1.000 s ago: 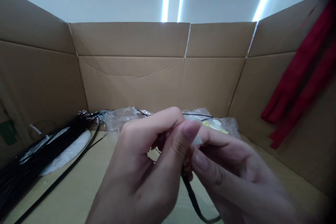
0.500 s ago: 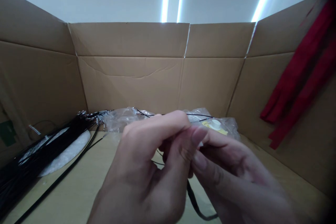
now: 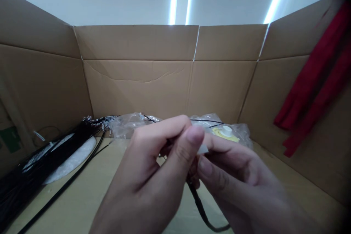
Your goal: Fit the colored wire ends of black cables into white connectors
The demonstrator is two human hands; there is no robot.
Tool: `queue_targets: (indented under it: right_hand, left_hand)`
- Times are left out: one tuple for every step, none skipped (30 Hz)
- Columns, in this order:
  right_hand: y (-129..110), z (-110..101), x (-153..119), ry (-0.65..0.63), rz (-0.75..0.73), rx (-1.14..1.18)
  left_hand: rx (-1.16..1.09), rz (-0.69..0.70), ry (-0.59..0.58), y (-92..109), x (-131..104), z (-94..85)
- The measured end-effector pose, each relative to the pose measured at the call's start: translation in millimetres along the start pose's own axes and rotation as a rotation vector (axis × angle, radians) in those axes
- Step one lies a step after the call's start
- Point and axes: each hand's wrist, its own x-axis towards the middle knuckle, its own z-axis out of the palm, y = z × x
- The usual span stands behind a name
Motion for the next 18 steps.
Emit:
queue_targets:
  right_hand:
    - [0,0,0,-0.008,0.002,-0.004]
    - [0,0,0,-0.010,-0.003,-0.012]
    - [-1,1,0,0.005,-0.015,-0.023]
    - [-2,2,1,0.026,-0.036,-0.040]
    - [-3,3,1,0.045,-0.065,-0.060]
    - [-5,5,2,0.060,-0.099,-0.082]
    - [-7,7,4,0.073,-0.137,-0.100]
    - [-8,9,5,0.083,-0.170,-0.117]
    - [-10,11,6,0.090,-0.198,-0.130]
    - [-12,13,7,0.093,-0.222,-0.142]
    - [-13,15,8,0.095,-0.242,-0.154]
    - [-13,16,8,0.098,-0.259,-0.165]
    - [-13,16,8,0.100,-0.274,-0.177]
    - [-13,16,7,0.103,-0.289,-0.191]
    - [-11,15,6,0.106,-0.306,-0.205]
    - [-10,14,5,0.109,-0.325,-0.222]
    - [-8,13,3,0.108,-0.344,-0.244]
    - [-6,11,2,0.110,-0.368,-0.266]
  left_hand:
    - [0.015,0.007,0.077,-1,-2,-0.3]
    - [0.028,0.003,0.110,-2,-4,-1.3]
    - [0.039,-0.025,0.108,-3,-6,-2.8]
    - [0.035,-0.062,0.094,-4,-7,-4.6]
    - [0.022,-0.103,0.076,-4,-8,-6.4]
    - [0.006,-0.142,0.054,-4,-7,-8.1]
    - [-0.010,-0.184,0.023,-3,-6,-9.5]
    - [-0.022,-0.217,-0.002,-2,-4,-10.5]
    - [-0.034,-0.236,-0.018,-1,-2,-11.0]
    - [-0.044,-0.257,-0.049,1,2,-11.2]
    - [-0.048,-0.277,-0.083,3,5,-11.2]
    - [-0.053,-0.291,-0.103,5,8,-11.1]
    - [-0.058,-0.297,-0.116,7,11,-11.1]
    - [-0.061,-0.299,-0.124,9,13,-11.2]
    - [-0.062,-0.298,-0.128,10,14,-11.5]
    - [-0.062,-0.295,-0.129,10,14,-12.1]
    - [-0.059,-0.288,-0.127,10,12,-12.9]
    - [-0.056,-0.277,-0.123,8,10,-13.9]
